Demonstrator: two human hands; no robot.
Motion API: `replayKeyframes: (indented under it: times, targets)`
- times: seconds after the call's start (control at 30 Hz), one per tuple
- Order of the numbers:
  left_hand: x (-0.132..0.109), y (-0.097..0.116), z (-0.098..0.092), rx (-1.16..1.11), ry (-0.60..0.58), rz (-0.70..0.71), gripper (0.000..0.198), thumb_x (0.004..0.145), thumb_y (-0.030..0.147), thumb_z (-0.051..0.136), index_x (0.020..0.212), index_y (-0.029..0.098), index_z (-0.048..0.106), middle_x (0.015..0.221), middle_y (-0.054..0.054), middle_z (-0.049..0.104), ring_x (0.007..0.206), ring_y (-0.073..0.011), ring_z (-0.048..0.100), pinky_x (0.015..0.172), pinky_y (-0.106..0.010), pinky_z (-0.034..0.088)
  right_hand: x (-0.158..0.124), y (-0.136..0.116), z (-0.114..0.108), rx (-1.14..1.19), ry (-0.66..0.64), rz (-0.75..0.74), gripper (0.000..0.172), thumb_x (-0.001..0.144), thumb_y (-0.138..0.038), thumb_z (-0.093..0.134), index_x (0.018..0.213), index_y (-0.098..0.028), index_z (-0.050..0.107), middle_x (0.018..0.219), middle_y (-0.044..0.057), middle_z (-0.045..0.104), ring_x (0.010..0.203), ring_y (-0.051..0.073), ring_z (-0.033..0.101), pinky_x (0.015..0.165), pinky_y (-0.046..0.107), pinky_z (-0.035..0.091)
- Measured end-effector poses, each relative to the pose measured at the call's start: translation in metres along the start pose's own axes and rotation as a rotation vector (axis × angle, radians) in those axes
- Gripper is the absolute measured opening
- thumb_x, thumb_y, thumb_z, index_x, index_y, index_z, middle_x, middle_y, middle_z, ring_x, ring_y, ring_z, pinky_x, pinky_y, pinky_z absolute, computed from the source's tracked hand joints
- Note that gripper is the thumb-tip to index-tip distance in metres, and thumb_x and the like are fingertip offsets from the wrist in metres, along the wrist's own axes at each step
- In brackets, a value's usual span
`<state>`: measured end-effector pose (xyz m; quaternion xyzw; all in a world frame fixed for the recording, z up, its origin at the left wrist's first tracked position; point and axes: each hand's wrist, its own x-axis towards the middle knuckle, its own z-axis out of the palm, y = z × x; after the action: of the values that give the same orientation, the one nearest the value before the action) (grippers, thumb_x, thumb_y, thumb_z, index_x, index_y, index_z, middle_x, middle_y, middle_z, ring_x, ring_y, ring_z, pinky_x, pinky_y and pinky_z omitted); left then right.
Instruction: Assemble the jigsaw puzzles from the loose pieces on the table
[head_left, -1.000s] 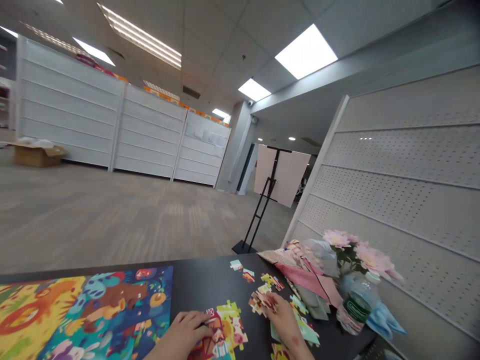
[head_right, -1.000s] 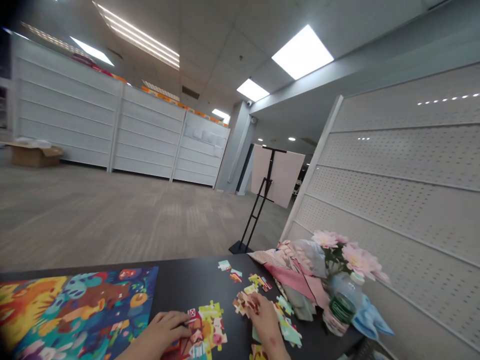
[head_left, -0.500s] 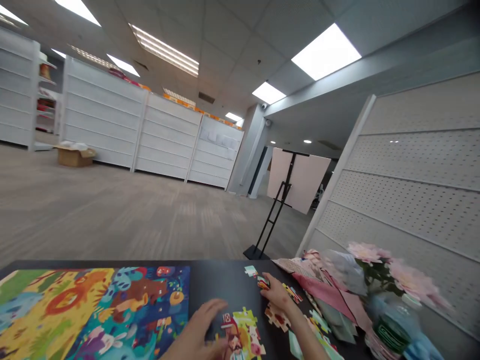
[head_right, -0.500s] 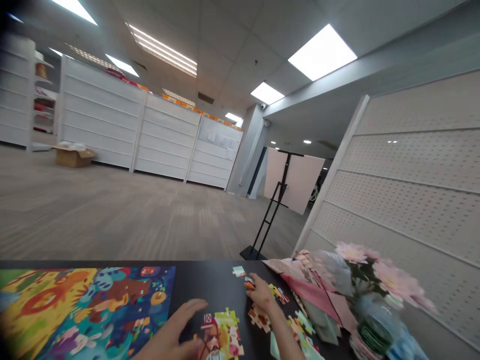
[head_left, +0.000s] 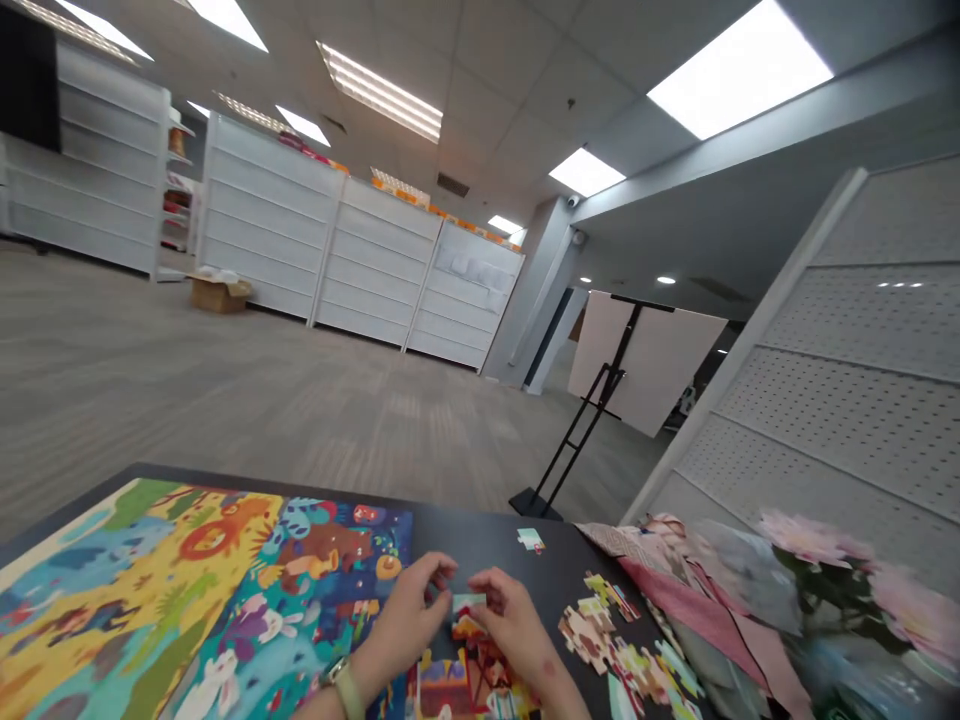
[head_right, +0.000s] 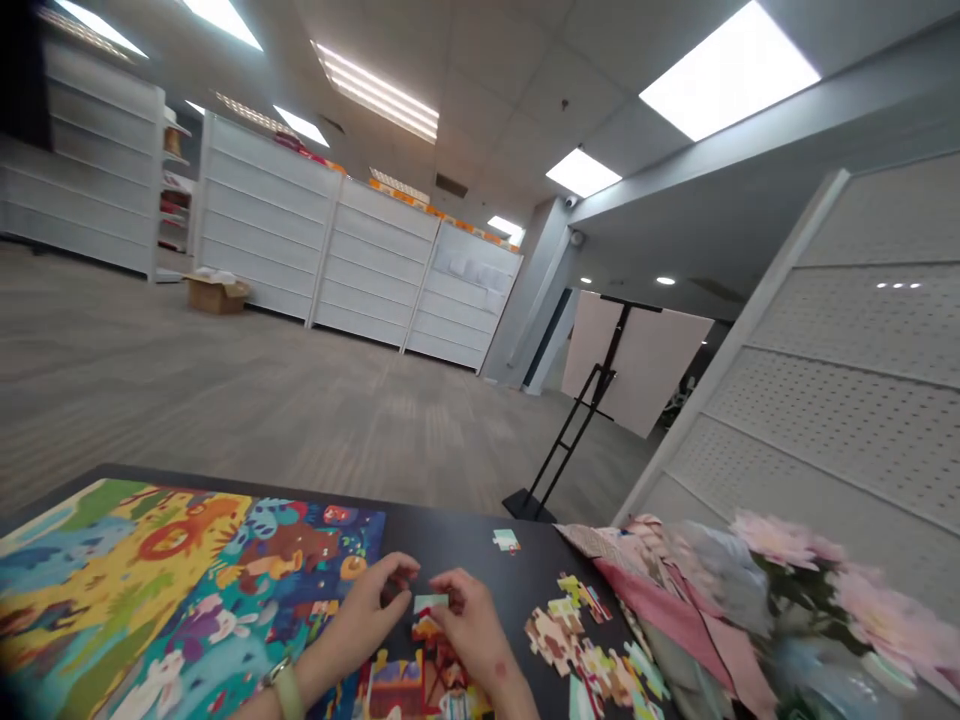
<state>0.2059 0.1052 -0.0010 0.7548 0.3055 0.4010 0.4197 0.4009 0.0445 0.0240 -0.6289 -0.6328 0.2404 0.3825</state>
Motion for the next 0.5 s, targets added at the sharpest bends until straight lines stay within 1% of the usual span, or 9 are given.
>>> replayKeyframes:
  times: [0.1, 0.17, 0.23, 0.3, 0.43, 0.5]
  targets:
    - [-0.005, 0.002, 0.001, 0.092, -0.071, 0.009, 0.043, 0.075, 0.016, 0.060, 0.116, 0.024, 0.062, 0.112, -0.005, 0.069, 0.101, -0.0241, 0.064, 0.089, -0.034, 0.051, -0.002, -0.004, 0.007, 0.050, 0.029, -0.036, 0.019, 0.073, -0.019, 0.070, 0.092, -0.019, 0.075, 0.087, 0.002, 0.072, 0.078, 0.018, 0.062, 0.075, 0.027, 0.048]
    - [-0.007, 0.001, 0.003, 0.146, -0.116, 0.018, 0.046, 0.074, 0.015, 0.064, 0.119, 0.026, 0.063, 0.116, -0.004, 0.069, 0.106, -0.0249, 0.063, 0.095, -0.035, 0.048, -0.002, -0.001, 0.007, 0.090, 0.051, -0.025, 0.015, 0.074, -0.021, 0.071, 0.088, -0.019, 0.074, 0.083, 0.002, 0.072, 0.075, 0.018, 0.062, 0.073, 0.027, 0.048]
    - [-0.008, -0.001, 0.004, 0.189, -0.152, 0.024, 0.042, 0.078, 0.015, 0.064, 0.118, 0.027, 0.065, 0.116, -0.003, 0.070, 0.108, -0.0249, 0.063, 0.098, -0.034, 0.046, -0.003, 0.004, 0.009, 0.125, 0.066, -0.009, 0.014, 0.075, -0.028, 0.072, 0.085, -0.018, 0.072, 0.075, 0.001, 0.070, 0.069, 0.018, 0.062, 0.067, 0.027, 0.048]
    - [-0.009, -0.003, 0.005, 0.225, -0.176, 0.021, 0.038, 0.082, 0.015, 0.062, 0.118, 0.027, 0.066, 0.115, -0.003, 0.071, 0.108, -0.0240, 0.063, 0.098, -0.033, 0.046, -0.003, 0.010, 0.011, 0.145, 0.081, -0.009, 0.018, 0.081, -0.036, 0.069, 0.084, -0.018, 0.070, 0.074, 0.002, 0.070, 0.068, 0.019, 0.064, 0.065, 0.028, 0.049]
    - [-0.011, -0.001, 0.003, 0.303, -0.183, 0.015, 0.041, 0.084, 0.013, 0.060, 0.123, 0.027, 0.063, 0.121, -0.003, 0.069, 0.111, -0.0230, 0.062, 0.098, -0.032, 0.046, -0.002, 0.018, 0.010, 0.152, 0.166, -0.038, 0.030, 0.094, -0.043, 0.052, 0.094, -0.020, 0.071, 0.090, 0.008, 0.074, 0.085, 0.023, 0.069, 0.079, 0.032, 0.052]
    - [-0.011, 0.001, 0.002, 0.354, -0.174, 0.019, 0.041, 0.085, 0.013, 0.060, 0.124, 0.026, 0.063, 0.120, -0.004, 0.069, 0.113, -0.0243, 0.061, 0.098, -0.034, 0.047, -0.001, 0.023, 0.006, 0.135, 0.225, -0.031, 0.033, 0.096, -0.044, 0.049, 0.098, -0.019, 0.070, 0.091, 0.009, 0.075, 0.085, 0.024, 0.069, 0.080, 0.034, 0.052]
